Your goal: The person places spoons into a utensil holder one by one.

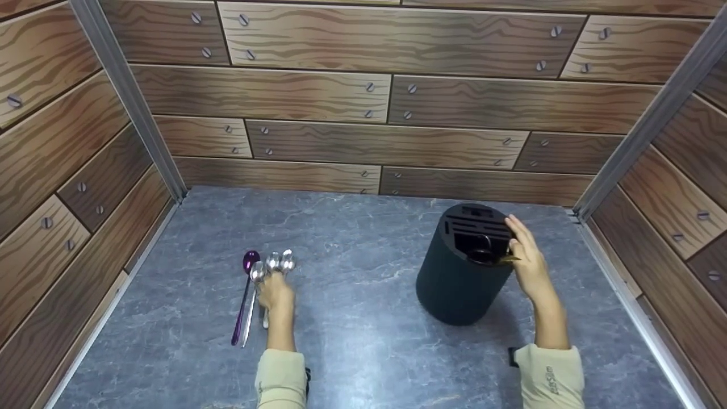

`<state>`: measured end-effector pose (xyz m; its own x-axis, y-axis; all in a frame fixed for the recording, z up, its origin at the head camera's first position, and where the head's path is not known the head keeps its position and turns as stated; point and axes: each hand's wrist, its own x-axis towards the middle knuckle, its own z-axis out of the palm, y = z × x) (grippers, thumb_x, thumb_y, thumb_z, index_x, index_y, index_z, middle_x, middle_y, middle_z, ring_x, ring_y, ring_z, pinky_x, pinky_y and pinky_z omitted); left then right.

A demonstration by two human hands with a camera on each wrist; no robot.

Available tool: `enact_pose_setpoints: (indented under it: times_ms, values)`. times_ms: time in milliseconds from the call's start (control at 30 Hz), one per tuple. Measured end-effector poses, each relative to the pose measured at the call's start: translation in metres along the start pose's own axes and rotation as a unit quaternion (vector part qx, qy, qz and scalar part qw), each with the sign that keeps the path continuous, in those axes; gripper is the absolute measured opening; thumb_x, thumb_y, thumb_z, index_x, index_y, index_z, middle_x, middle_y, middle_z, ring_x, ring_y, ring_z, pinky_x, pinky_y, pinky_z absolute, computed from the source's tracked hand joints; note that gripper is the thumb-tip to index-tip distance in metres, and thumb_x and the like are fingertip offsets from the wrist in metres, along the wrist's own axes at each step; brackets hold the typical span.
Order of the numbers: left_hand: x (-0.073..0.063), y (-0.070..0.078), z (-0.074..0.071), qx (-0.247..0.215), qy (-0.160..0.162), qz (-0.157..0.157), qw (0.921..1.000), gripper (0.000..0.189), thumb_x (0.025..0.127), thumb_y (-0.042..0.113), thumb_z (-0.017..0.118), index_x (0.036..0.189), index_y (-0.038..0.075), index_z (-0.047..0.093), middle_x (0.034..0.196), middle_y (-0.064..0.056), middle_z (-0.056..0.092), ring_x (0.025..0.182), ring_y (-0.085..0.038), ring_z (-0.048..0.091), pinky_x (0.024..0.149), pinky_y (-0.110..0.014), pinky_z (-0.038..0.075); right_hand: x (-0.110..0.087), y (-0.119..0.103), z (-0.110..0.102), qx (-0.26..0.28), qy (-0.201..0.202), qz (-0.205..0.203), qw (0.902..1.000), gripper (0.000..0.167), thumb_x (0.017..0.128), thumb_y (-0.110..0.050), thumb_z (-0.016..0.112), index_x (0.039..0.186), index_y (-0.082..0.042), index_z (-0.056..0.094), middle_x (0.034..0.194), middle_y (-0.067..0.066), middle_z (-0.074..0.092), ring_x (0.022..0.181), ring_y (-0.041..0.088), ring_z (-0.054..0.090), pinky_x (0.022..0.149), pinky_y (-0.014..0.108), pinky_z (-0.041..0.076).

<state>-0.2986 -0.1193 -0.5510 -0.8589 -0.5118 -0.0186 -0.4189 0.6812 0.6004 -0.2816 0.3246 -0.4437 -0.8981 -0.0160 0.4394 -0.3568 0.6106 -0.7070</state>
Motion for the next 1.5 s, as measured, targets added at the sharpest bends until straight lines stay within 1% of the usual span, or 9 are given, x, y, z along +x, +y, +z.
enact_pose_setpoints:
  times_ms: [300, 500, 633, 767, 1033, 1067, 1133, 1333, 1500]
  values:
    - [0.0, 0.001, 0.004, 0.038, 0.023, 0.002, 0.999, 0.014, 0.082, -0.004, 0.053, 0.091, -0.007, 0.064, 0.094, -0.028, 0.061, 0.088, -0.041, 0.058, 0.069, -0.049, 0.048, 0.001, -0.001, 0.0, 0.001, 0.005, -0.001, 1.0, 0.041, 0.098, -0.01, 0.031, 0.136, 0.001, 0.04, 0.144, 0.011, 0.032, 0.131, 0.027, 0.025, 0.104, 0.041, 0.02]
    - [0.002, 0.006, 0.007, 0.06, 0.013, -0.015, 0.998, 0.016, 0.085, -0.002, 0.049, 0.086, -0.007, 0.064, 0.09, -0.027, 0.062, 0.083, -0.039, 0.059, 0.067, -0.046, 0.048, 0.0, -0.002, 0.001, -0.002, 0.007, 0.0, 1.0, 0.04, 0.098, -0.01, 0.031, 0.136, 0.001, 0.04, 0.144, 0.011, 0.032, 0.131, 0.027, 0.026, 0.104, 0.039, 0.02]
    - [0.019, -0.005, 0.033, 0.059, 0.036, -0.021, 0.9974, 0.02, 0.086, -0.002, 0.045, 0.084, -0.005, 0.065, 0.088, -0.027, 0.062, 0.082, -0.04, 0.058, 0.065, -0.048, 0.047, 0.0, -0.001, 0.0, -0.002, 0.004, 0.002, 1.0, 0.041, 0.098, -0.011, 0.031, 0.136, 0.0, 0.04, 0.144, 0.01, 0.032, 0.131, 0.026, 0.025, 0.104, 0.04, 0.02]
    - [0.041, -0.021, 0.062, 0.066, 0.023, -0.02, 0.9974, 0.024, 0.089, 0.0, 0.043, 0.087, -0.003, 0.066, 0.092, -0.026, 0.063, 0.084, -0.042, 0.059, 0.066, -0.05, 0.047, 0.0, -0.001, 0.0, -0.001, 0.0, 0.002, 1.0, 0.041, 0.098, -0.011, 0.031, 0.137, 0.0, 0.039, 0.145, 0.01, 0.031, 0.131, 0.028, 0.024, 0.104, 0.044, 0.019]
    - [0.056, -0.036, 0.088, 0.077, 0.026, -0.002, 0.9967, 0.028, 0.089, 0.003, 0.041, 0.085, -0.001, 0.068, 0.088, -0.025, 0.064, 0.078, -0.043, 0.061, 0.062, -0.05, 0.047, 0.0, -0.003, 0.0, 0.004, 0.0, -0.003, 1.0, 0.04, 0.098, -0.009, 0.031, 0.136, 0.002, 0.039, 0.144, 0.014, 0.031, 0.131, 0.03, 0.024, 0.105, 0.045, 0.019]
    - [0.053, -0.032, 0.082, 0.072, 0.012, -0.008, 0.9973, 0.028, 0.09, 0.003, 0.04, 0.087, -0.003, 0.067, 0.09, -0.026, 0.063, 0.081, -0.044, 0.06, 0.065, -0.052, 0.047, 0.0, -0.003, 0.0, 0.003, 0.0, -0.003, 1.0, 0.04, 0.098, -0.009, 0.031, 0.136, 0.002, 0.039, 0.144, 0.014, 0.031, 0.131, 0.03, 0.024, 0.105, 0.044, 0.018]
    - [0.048, -0.028, 0.079, 0.068, 0.029, -0.002, 0.9973, 0.027, 0.088, 0.002, 0.041, 0.083, -0.002, 0.067, 0.087, -0.026, 0.064, 0.078, -0.044, 0.06, 0.062, -0.051, 0.047, 0.0, -0.003, 0.0, 0.003, 0.0, -0.001, 1.0, 0.04, 0.098, -0.009, 0.031, 0.136, 0.002, 0.039, 0.144, 0.013, 0.031, 0.131, 0.029, 0.024, 0.105, 0.042, 0.018]
    - [0.004, 0.006, 0.019, 0.04, -0.018, -0.009, 0.999, 0.024, 0.09, 0.001, 0.042, 0.087, -0.007, 0.065, 0.092, -0.027, 0.063, 0.084, -0.043, 0.061, 0.069, -0.05, 0.048, 0.0, -0.002, 0.001, 0.0, 0.001, 0.001, 1.0, 0.04, 0.097, -0.009, 0.031, 0.136, 0.002, 0.039, 0.144, 0.013, 0.032, 0.131, 0.029, 0.024, 0.104, 0.039, 0.019]
    - [-0.013, 0.015, 0.003, 0.035, -0.003, 0.023, 0.9991, 0.024, 0.088, 0.0, 0.043, 0.084, -0.008, 0.064, 0.088, -0.028, 0.063, 0.079, -0.043, 0.061, 0.066, -0.049, 0.049, 0.0, -0.002, 0.0, -0.004, 0.0, 0.003, 1.0, 0.041, 0.098, -0.01, 0.03, 0.136, 0.002, 0.039, 0.144, 0.012, 0.031, 0.131, 0.029, 0.024, 0.105, 0.046, 0.018]
